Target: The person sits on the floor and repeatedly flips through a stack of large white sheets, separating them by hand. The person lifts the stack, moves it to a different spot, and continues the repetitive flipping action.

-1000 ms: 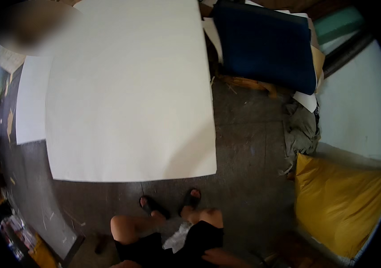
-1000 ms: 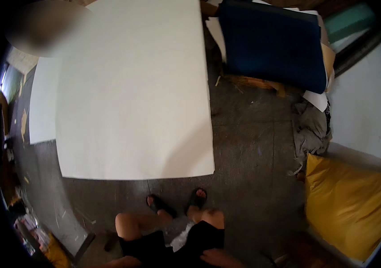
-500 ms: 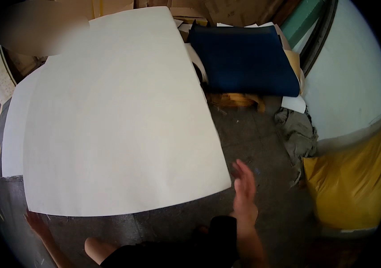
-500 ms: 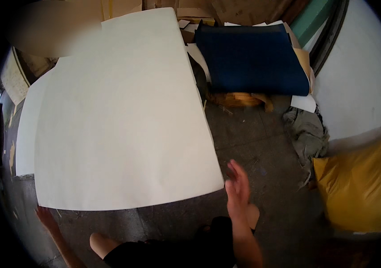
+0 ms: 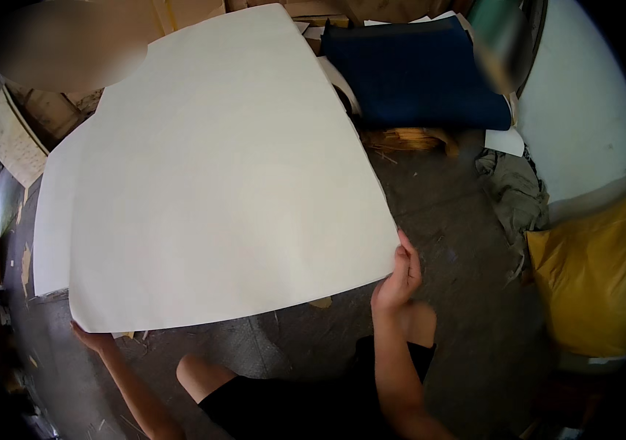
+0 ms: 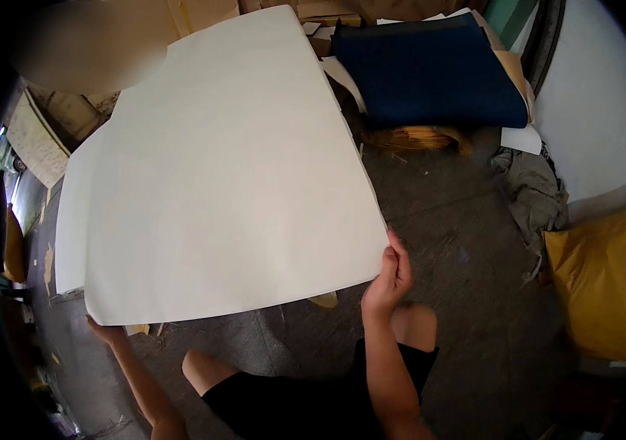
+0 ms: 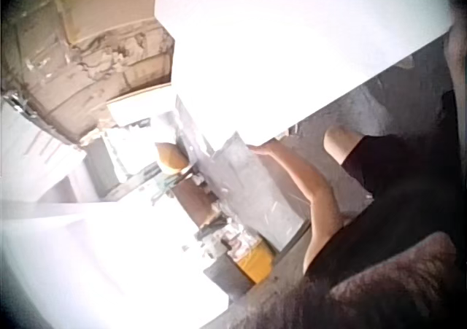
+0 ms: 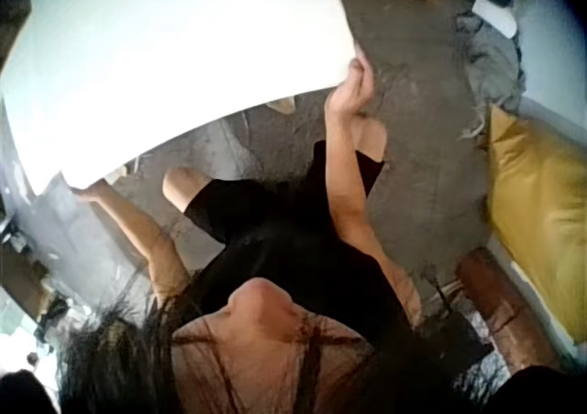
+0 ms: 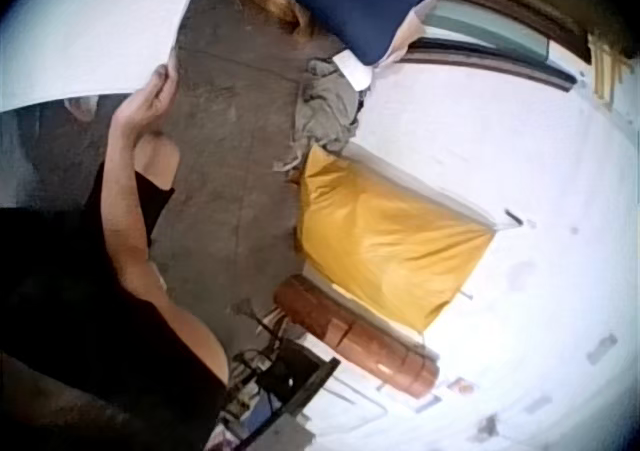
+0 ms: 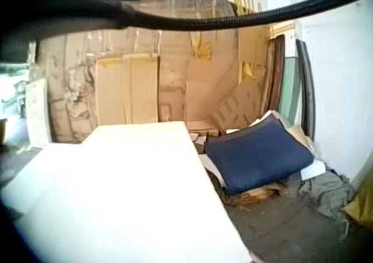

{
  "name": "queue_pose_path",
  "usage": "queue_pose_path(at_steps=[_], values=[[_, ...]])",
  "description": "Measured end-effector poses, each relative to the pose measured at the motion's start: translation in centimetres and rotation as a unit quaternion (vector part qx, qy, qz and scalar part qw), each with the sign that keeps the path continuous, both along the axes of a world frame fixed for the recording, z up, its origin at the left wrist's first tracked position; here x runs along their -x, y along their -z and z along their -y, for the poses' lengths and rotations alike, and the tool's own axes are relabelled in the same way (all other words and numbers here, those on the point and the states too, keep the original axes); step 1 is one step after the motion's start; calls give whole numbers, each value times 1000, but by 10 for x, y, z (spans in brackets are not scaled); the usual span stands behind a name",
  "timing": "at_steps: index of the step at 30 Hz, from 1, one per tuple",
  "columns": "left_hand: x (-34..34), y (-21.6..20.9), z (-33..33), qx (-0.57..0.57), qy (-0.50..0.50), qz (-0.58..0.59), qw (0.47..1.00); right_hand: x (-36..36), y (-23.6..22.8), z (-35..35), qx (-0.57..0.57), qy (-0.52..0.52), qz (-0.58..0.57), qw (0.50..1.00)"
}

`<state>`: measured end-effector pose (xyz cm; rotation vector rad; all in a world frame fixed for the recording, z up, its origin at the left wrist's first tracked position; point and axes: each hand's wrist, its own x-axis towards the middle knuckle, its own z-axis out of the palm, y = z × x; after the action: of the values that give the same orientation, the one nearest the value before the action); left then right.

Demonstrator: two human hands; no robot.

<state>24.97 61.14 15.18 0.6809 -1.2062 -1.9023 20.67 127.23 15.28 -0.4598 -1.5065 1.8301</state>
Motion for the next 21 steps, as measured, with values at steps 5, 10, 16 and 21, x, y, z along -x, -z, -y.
queue_pose_path(at_steps=[5,10,16,21], values=[[-4,-10,3,-11,6,25,1000,-10,-12,-12,-100,-52,47,992],[-21,0,54,48,26,126,990,-17,-34,-17,-143,-142,75,977],[-10,-16,13,9,49,95,994,-25,-29,-27,-168,-136,74,973],[-6,4,30,124,42,72,989,-26,-21,-25,-122,-143,32,982]])
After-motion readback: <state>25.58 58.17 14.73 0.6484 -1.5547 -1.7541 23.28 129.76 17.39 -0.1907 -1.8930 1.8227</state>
